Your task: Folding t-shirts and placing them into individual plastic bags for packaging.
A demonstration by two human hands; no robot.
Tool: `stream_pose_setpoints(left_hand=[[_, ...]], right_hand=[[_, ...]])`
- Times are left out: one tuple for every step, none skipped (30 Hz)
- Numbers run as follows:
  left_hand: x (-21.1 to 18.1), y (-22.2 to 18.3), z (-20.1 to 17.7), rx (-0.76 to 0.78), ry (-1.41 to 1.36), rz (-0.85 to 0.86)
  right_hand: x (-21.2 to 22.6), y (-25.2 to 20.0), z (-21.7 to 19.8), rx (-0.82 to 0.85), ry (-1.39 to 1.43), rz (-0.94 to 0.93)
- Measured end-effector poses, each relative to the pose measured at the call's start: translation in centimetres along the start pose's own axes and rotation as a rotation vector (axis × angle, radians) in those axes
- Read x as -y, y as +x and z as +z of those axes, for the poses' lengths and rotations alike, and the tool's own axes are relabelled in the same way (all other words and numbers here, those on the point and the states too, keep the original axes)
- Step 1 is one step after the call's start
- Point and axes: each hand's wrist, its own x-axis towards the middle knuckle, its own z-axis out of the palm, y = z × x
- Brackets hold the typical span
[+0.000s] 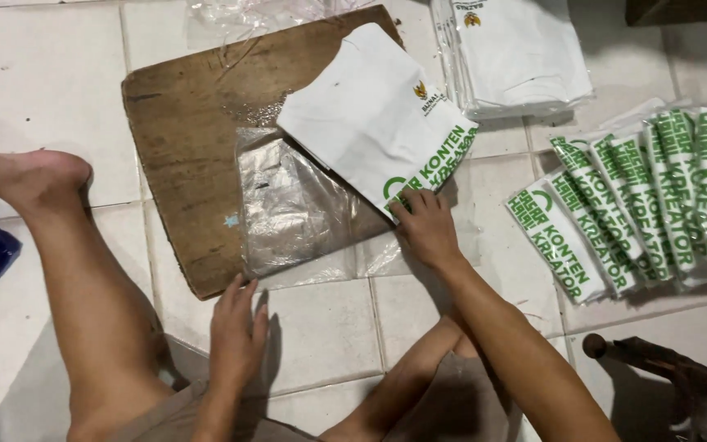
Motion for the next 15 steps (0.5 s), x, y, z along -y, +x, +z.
stream_pose_setpoints(left_hand=[[-1.1,0.3,-0.3,-0.007,0.008,-0.007],[-2.3,0.8,-0.3,0.032,-0.028,-0.02],[-3.4,1.3,-0.3,0.07,-0.065,-0.033],[-3.8,3.0,0.7,0.066,-0.065,-0.043],[-4.1,4.8,1.7,0.017,-0.033,0.118],[-4.5,6.6,2.8,-0.027,-0.001,0.282],[-6.4,9.1,3.1,-0.025,-0.003,0.277],[-8.4,12.0,3.4,-0.035,0.041,0.31],[-10.4,14.8,3.6,-0.044,0.084,0.342],[-11.2,17.5,3.9,-0.046,0.079,0.346],[-12.0,20.3,4.2,-0.12,0.148,0.29],[-12.9,23.2,4.5,-0.196,0.215,0.234],[-12.3,25.5,4.8,-0.198,0.209,0.238],[-11.4,27.7,5.1,-0.414,0.346,0.435],[-10.6,29.9,5.5,-0.631,0.482,0.631]], right_hand=[[-0.1,-0.1,0.2,-0.004,0.01,-0.006],[-0.4,0.0,0.5,-0.065,0.032,0.0],[-0.8,0.1,0.8,-0.125,0.053,0.007],[-0.9,0.4,0.3,-0.121,0.059,-0.001],[-1.2,0.7,-0.2,-0.124,0.251,0.12],[-1.5,0.9,-0.8,-0.124,0.439,0.248],[-1.2,1.5,-2.9,-0.118,0.441,0.247],[-1.1,2.4,-5.0,-0.183,0.583,0.364],[-0.9,3.3,-7.2,-0.249,0.725,0.481],[-0.9,3.7,-8.0,-0.251,0.719,0.48],[-0.8,4.1,-8.8,-0.261,0.758,0.502],[-0.8,4.5,-9.6,-0.274,0.796,0.523],[-0.9,4.7,-9.9,-0.277,0.789,0.522],[-0.8,4.7,-10.1,-0.264,0.776,0.542],[-0.9,4.8,-10.3,-0.251,0.764,0.562]])
